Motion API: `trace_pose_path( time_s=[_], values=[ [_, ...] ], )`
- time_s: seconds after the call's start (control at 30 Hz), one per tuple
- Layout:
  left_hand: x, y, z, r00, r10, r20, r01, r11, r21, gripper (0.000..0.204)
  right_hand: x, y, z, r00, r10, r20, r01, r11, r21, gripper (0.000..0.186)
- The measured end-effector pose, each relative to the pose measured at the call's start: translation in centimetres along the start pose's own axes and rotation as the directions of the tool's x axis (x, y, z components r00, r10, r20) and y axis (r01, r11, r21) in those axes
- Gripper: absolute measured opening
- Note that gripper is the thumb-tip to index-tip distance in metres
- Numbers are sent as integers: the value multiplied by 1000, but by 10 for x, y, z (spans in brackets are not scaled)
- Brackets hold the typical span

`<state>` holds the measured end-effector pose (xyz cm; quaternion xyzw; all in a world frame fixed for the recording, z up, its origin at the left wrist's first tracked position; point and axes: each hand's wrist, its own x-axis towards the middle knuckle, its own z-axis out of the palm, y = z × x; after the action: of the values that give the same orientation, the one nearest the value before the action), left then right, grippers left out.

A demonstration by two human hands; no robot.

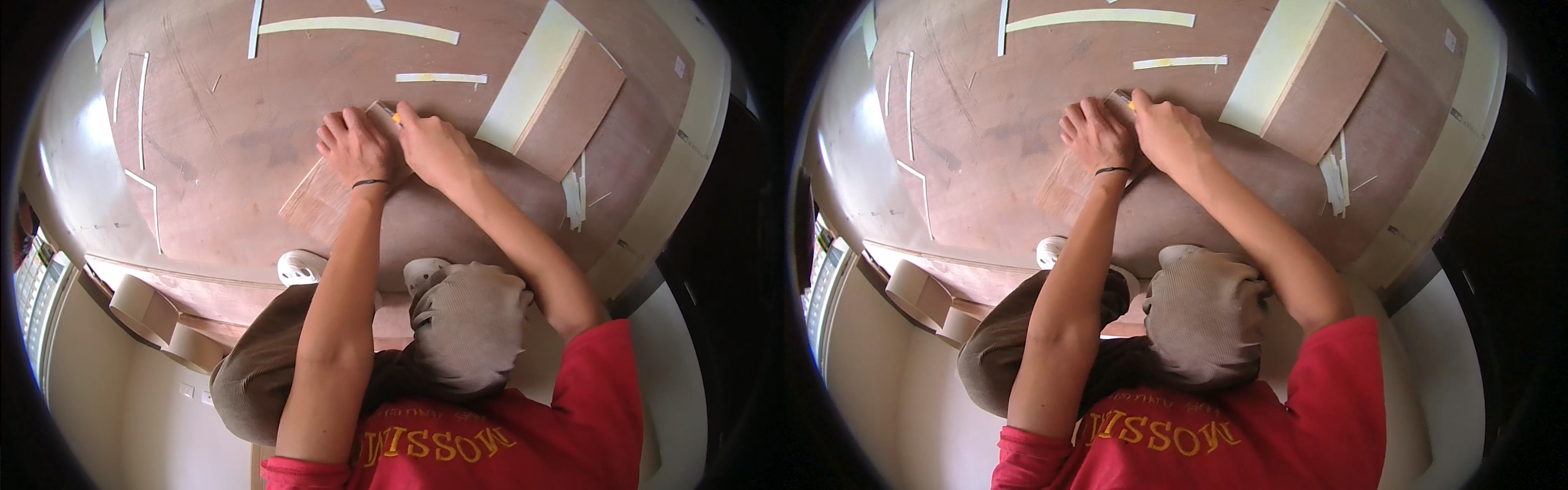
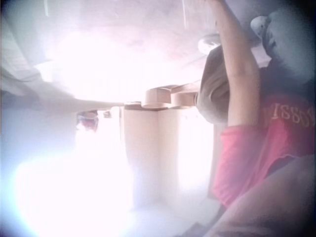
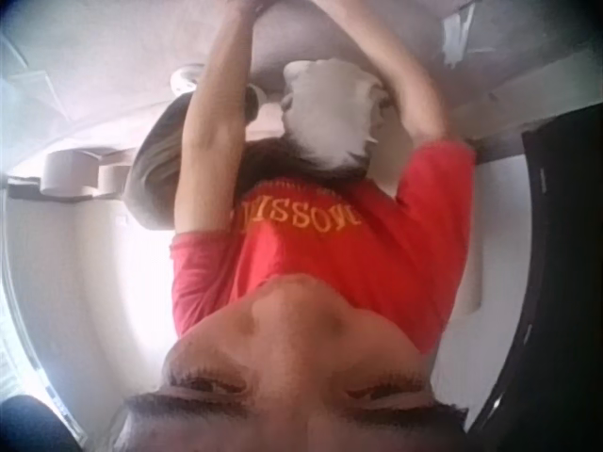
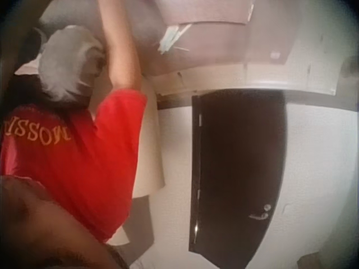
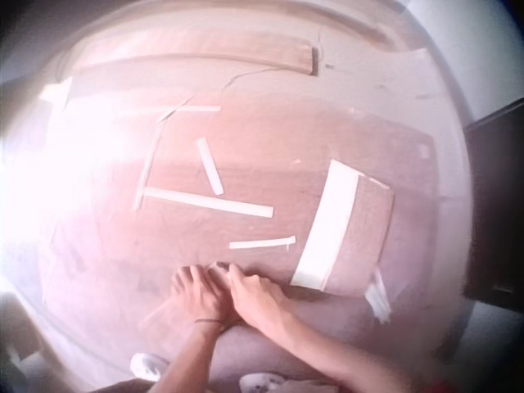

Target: The person sits on the floor and uses a utility knife to cut a rectangular piece of material into smaller strips. They handle the material and knife with both hands, making multiple cuts along the edges.

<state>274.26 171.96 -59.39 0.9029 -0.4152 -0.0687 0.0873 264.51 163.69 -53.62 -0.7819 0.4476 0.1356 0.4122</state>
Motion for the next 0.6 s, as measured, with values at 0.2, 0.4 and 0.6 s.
trace_pose_path(
  time_s=[0.2, 0.4, 0.6],
  values=[
    [0, 3, 0, 1000, -23, 17, 23, 1000, 3, 11, -37, 25, -2, 994, 63, 86, -62, 998, -17, 18],
    [-1, 1, 2, 999, -4, -40, 4, 1000, -2, 11, -76, 39, 4, 982, 135, 130, -126, 989, -75, 16],
    [-2, 2, 5, 1000, 10, -1, -10, 1000, 23, 13, -82, 42, -6, 957, 216, 193, -208, 976, -61, 18]
  ],
)
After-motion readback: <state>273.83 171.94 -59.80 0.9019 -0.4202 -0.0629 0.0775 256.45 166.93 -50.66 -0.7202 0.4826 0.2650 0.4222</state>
